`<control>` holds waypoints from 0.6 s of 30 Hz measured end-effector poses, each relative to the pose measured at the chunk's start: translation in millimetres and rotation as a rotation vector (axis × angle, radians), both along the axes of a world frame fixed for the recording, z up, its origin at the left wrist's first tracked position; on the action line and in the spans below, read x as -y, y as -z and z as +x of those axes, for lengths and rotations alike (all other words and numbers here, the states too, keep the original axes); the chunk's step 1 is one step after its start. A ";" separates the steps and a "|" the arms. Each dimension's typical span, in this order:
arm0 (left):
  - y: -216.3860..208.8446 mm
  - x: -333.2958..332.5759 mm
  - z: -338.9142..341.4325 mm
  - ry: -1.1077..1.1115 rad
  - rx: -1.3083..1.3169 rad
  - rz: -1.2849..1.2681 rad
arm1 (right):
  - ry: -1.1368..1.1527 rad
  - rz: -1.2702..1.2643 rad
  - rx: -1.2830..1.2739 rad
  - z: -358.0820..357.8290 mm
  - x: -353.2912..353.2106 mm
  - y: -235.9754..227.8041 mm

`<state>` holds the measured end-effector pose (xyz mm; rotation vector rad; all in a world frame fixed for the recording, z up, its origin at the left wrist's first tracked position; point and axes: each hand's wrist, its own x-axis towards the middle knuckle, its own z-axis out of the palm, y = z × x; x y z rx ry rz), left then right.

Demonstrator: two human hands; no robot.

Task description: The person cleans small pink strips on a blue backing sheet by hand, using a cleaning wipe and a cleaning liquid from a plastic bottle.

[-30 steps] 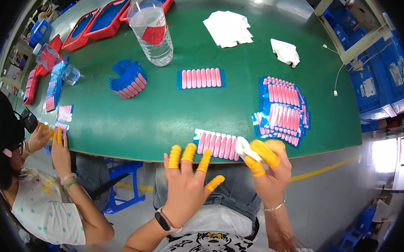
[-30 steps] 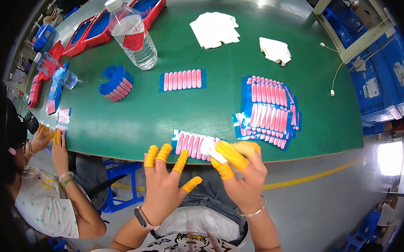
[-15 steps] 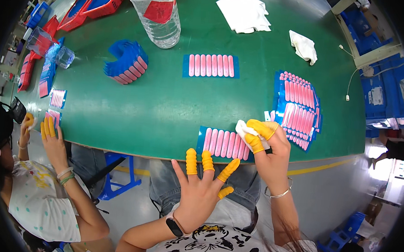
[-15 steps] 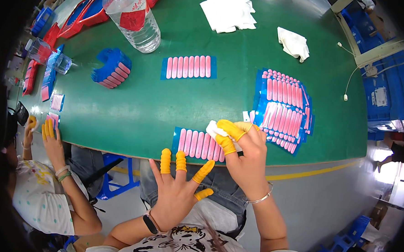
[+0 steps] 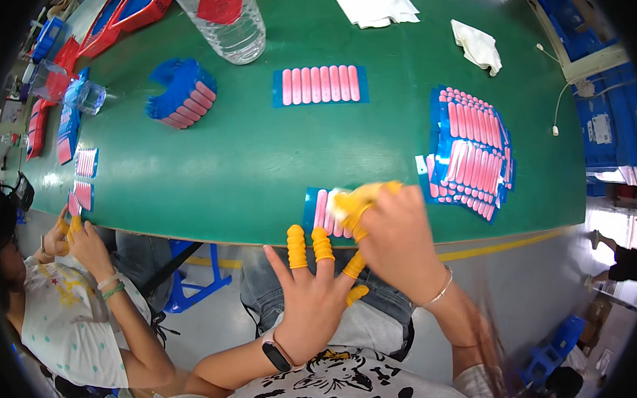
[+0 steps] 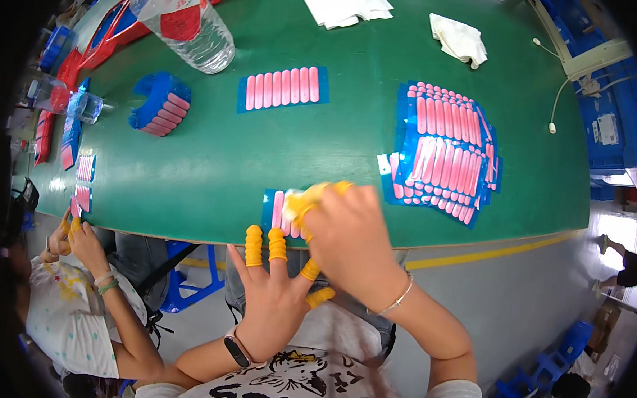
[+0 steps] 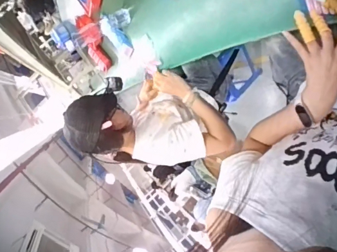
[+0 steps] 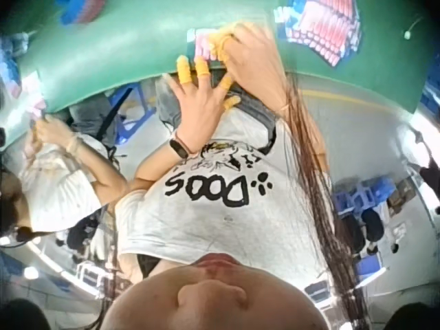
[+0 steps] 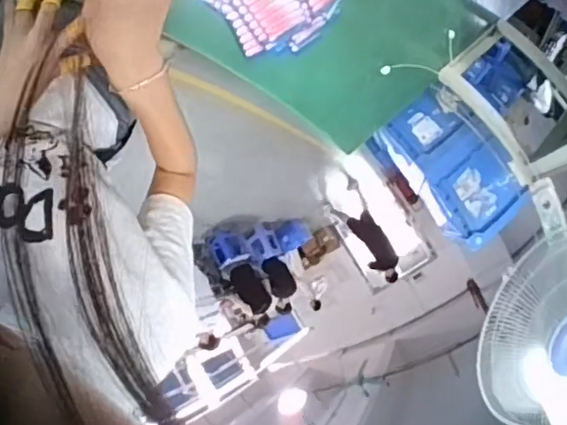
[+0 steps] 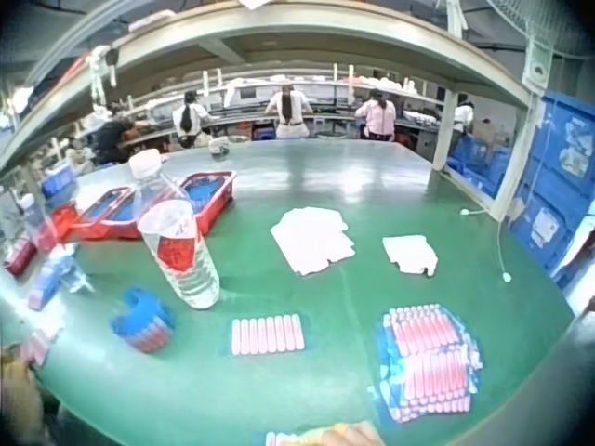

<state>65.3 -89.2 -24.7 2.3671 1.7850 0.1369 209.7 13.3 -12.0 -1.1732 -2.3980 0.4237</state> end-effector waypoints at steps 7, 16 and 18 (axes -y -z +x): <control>0.0 -0.1 4.3 -0.029 0.046 0.050 | -0.092 0.073 -0.014 -17.1 -17.9 0.8; 1.4 1.5 3.9 -0.014 0.012 0.061 | -0.240 0.000 0.031 -9.4 -22.8 -4.6; 1.0 1.3 4.7 -0.011 -0.005 0.054 | -0.275 -0.028 -0.035 -5.7 -14.6 1.4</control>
